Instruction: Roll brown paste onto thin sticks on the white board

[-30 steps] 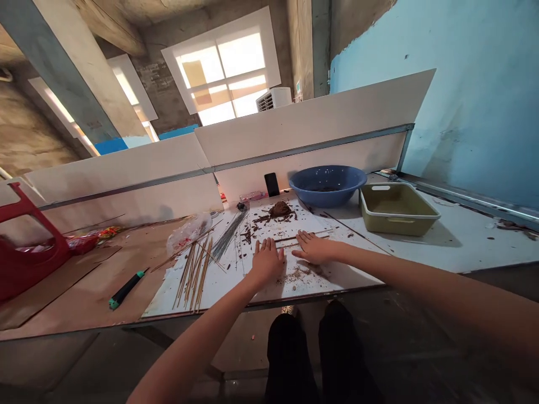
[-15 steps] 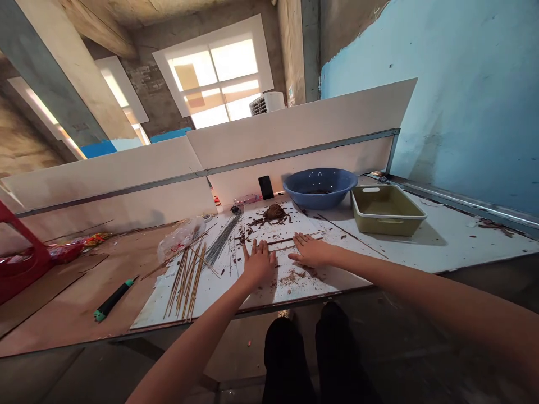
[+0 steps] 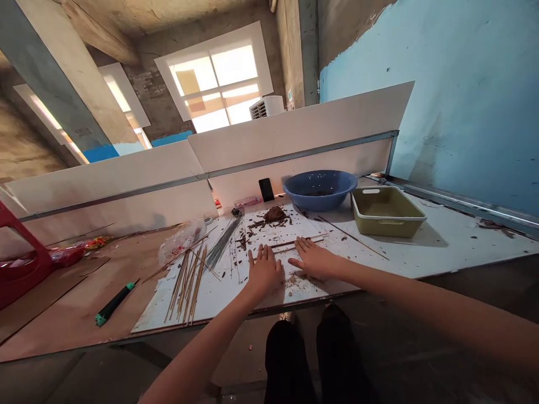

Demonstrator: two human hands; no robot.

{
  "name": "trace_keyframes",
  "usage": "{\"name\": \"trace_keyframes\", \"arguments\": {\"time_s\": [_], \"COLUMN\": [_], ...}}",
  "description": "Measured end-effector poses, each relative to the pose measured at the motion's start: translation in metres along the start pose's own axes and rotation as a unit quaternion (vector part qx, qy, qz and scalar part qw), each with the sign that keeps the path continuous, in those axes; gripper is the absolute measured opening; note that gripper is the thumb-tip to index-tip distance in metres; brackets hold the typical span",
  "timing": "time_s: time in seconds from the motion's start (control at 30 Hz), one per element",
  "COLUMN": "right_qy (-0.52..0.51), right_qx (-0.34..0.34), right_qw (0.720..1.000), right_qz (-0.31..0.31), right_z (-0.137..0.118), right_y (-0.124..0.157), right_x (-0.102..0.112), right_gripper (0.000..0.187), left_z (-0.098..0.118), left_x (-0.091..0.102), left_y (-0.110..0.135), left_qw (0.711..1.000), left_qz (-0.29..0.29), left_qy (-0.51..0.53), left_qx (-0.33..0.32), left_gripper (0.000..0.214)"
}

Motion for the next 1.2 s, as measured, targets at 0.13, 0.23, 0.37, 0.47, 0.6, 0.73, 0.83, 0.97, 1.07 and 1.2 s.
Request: {"name": "trace_keyframes", "arguments": {"time_s": [0.13,0.23,0.37,0.47,0.6,0.73,0.83,0.97,1.07,1.2], "right_qy": [0.025,0.082,0.103,0.057,0.022,0.012,-0.003,0.024,0.026,0.048], "right_qx": [0.037,0.044,0.041,0.031,0.001,-0.033,-0.033,0.018,0.021,0.005], "right_qw": [0.999,0.995,0.993,0.997,0.999,0.998,0.999,0.999,0.999,0.997], "right_qz": [-0.018,-0.033,-0.041,-0.037,-0.048,-0.052,-0.042,-0.024,-0.039,-0.062], "right_z": [-0.02,-0.025,-0.021,-0.017,-0.013,-0.005,0.0,-0.003,-0.001,0.001], "right_y": [-0.013,-0.032,-0.033,-0.024,-0.032,-0.05,-0.048,-0.036,-0.041,-0.053], "right_x": [0.015,0.036,0.036,0.021,0.023,0.042,0.035,0.014,0.023,0.045], "right_gripper": [0.076,0.068,0.069,0.072,0.081,0.077,0.079,0.079,0.076,0.066], "left_z": [0.029,0.035,0.028,0.022,0.017,0.012,0.009,0.005,0.003,0.0], "left_x": [0.003,0.017,0.018,0.007,0.008,0.025,0.02,0.003,0.011,0.029], "left_y": [-0.014,-0.035,-0.036,-0.023,-0.032,-0.055,-0.051,-0.035,-0.041,-0.056], "left_qw": [0.999,0.999,0.999,0.999,0.998,0.998,0.998,0.998,0.998,0.996], "left_qz": [-0.012,-0.022,-0.01,-0.002,-0.04,-0.057,-0.049,-0.049,-0.056,-0.062], "left_qy": [0.001,0.024,0.032,0.021,0.016,0.031,0.036,0.027,0.034,0.061], "left_qx": [-0.052,-0.043,-0.027,-0.044,-0.042,-0.015,-0.013,-0.023,-0.011,0.011], "left_gripper": [0.08,0.081,0.075,0.076,0.075,0.074,0.075,0.079,0.08,0.076]}}
Point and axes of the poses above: each hand's wrist, its own y-axis away from the middle knuckle, its own x-axis out of the back of the hand, z = x × y, the point moved 8 cm from there along -y, towards the middle knuckle, and after that the axes turned 15 degrees about -z, right-handed, at the moved point
